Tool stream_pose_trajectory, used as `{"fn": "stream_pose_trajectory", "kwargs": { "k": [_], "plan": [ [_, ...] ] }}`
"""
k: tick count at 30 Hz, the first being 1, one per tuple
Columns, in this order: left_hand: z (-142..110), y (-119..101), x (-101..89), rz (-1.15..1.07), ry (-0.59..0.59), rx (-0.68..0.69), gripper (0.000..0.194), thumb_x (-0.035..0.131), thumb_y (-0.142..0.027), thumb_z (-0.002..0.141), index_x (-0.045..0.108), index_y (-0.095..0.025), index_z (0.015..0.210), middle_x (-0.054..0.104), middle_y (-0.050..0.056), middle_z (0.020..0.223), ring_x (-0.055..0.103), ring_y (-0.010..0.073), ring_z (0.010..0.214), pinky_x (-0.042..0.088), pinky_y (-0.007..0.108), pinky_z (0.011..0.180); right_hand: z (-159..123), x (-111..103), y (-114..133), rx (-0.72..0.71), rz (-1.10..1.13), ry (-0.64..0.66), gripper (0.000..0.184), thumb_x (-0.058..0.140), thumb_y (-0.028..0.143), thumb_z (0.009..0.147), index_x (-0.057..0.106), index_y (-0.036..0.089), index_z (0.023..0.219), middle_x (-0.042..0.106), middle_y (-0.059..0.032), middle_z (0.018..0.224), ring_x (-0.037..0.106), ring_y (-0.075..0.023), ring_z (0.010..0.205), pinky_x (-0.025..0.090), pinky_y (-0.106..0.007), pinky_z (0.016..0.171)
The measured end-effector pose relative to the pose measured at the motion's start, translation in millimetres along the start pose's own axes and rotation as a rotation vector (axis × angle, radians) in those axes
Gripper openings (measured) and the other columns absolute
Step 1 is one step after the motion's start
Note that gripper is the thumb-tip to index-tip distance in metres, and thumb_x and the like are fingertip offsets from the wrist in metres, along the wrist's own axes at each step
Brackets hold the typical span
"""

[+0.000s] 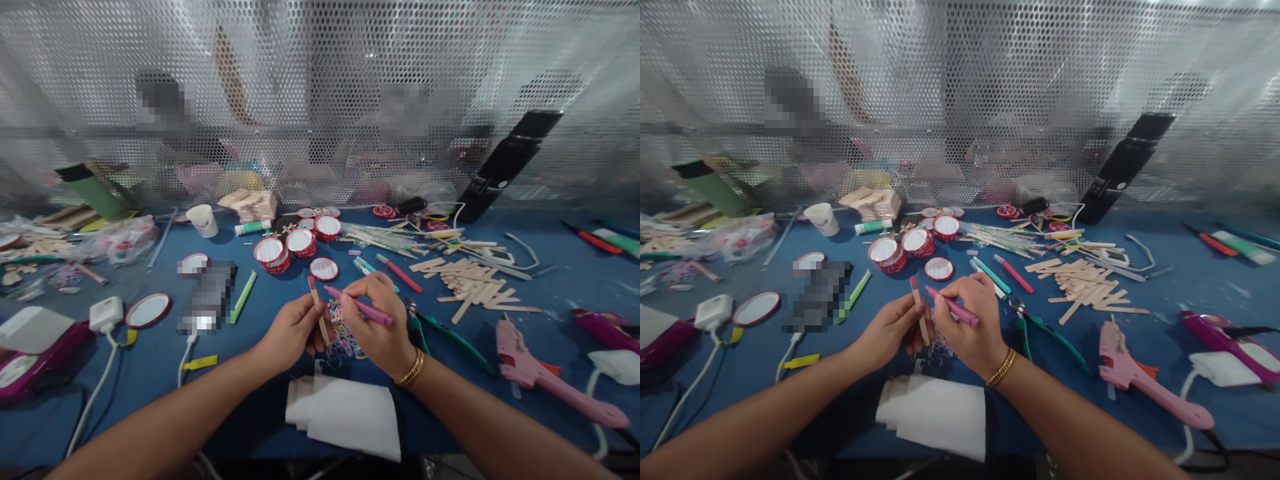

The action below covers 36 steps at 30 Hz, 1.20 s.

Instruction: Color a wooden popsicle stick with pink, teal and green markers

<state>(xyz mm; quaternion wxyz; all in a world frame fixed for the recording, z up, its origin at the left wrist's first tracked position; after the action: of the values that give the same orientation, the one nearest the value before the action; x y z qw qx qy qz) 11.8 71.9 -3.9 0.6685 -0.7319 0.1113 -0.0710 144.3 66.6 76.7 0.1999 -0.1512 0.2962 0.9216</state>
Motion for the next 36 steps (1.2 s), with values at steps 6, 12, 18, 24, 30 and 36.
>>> {"fn": "stream_pose_trajectory", "kwargs": {
  "k": [6,12,18,24,30,36],
  "plan": [
    [0.0,0.6,3.0,0.007,0.023,0.012,0.049,0.048,-0.065,0.089,0.053,-0.018,0.076,0.056,-0.002,0.054,0.052,0.0085,0.041,0.04,0.017,0.038,-1.8,-0.1,5.2,-0.016,0.016,0.009,0.01,0.057,0.018,0.087,0.055,0.023,0.078,0.064,0.0018,0.071,0.059,-0.0165,0.067,0.044,-0.043,0.084],
    [-1.3,-1.6,3.2,-0.006,0.019,0.01,0.048,0.051,-0.066,0.087,0.053,-0.018,0.079,0.058,-0.002,0.057,0.052,0.0082,0.041,0.04,0.017,0.038,-1.2,-3.7,4.9,0.013,0.015,-0.027,0.008,0.059,0.018,0.085,0.056,0.023,0.08,0.063,0.0016,0.072,0.057,-0.0168,0.068,0.044,-0.041,0.081],
    [-0.3,-2.4,3.3,-0.011,0.023,0.007,0.048,0.05,-0.065,0.088,0.054,-0.017,0.079,0.056,-0.003,0.055,0.051,0.008,0.041,0.04,0.016,0.037,-3.0,-1.2,7.7,-0.03,0.059,-0.005,0.006,0.059,0.017,0.085,0.057,0.022,0.083,0.065,0.0028,0.072,0.059,-0.0141,0.065,0.042,-0.043,0.088],
    [0.1,-3.6,2.9,0.006,0.025,0.03,0.046,0.048,-0.061,0.091,0.053,-0.017,0.079,0.056,-0.003,0.055,0.051,0.0078,0.042,0.04,0.016,0.038,-4.6,-0.2,7.2,-0.037,0.063,-0.021,0.006,0.058,0.016,0.084,0.056,0.021,0.082,0.064,0.0024,0.072,0.061,-0.0137,0.066,0.041,-0.044,0.091],
    [0.5,-3.5,1.6,0.031,0.012,0.038,0.045,0.048,-0.059,0.092,0.053,-0.017,0.079,0.058,-0.002,0.057,0.052,0.008,0.043,0.04,0.016,0.039,-1.8,1.3,5.7,-0.026,0.028,0.001,0.008,0.057,0.016,0.086,0.056,0.021,0.079,0.064,0.0023,0.069,0.06,-0.0139,0.065,0.042,-0.042,0.086],
    [-3.0,-3.2,1.2,0.027,0.022,0.036,0.045,0.046,-0.059,0.093,0.053,-0.017,0.079,0.059,-0.002,0.059,0.052,0.0085,0.044,0.039,0.017,0.039,-3.0,0.8,10.1,-0.054,0.049,-0.006,0.007,0.057,0.015,0.084,0.055,0.021,0.081,0.064,0.0029,0.071,0.061,-0.0134,0.066,0.04,-0.043,0.09]
  ]
}}
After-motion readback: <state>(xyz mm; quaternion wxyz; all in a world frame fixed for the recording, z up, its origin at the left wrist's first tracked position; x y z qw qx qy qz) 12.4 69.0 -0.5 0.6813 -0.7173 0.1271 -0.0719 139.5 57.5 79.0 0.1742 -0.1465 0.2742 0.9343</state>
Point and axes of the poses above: each hand's wrist, its own z-axis towards the middle knuckle, its own x-axis out of the palm, y = z × x, the point moved 8 cm from there along z, towards the middle knuckle
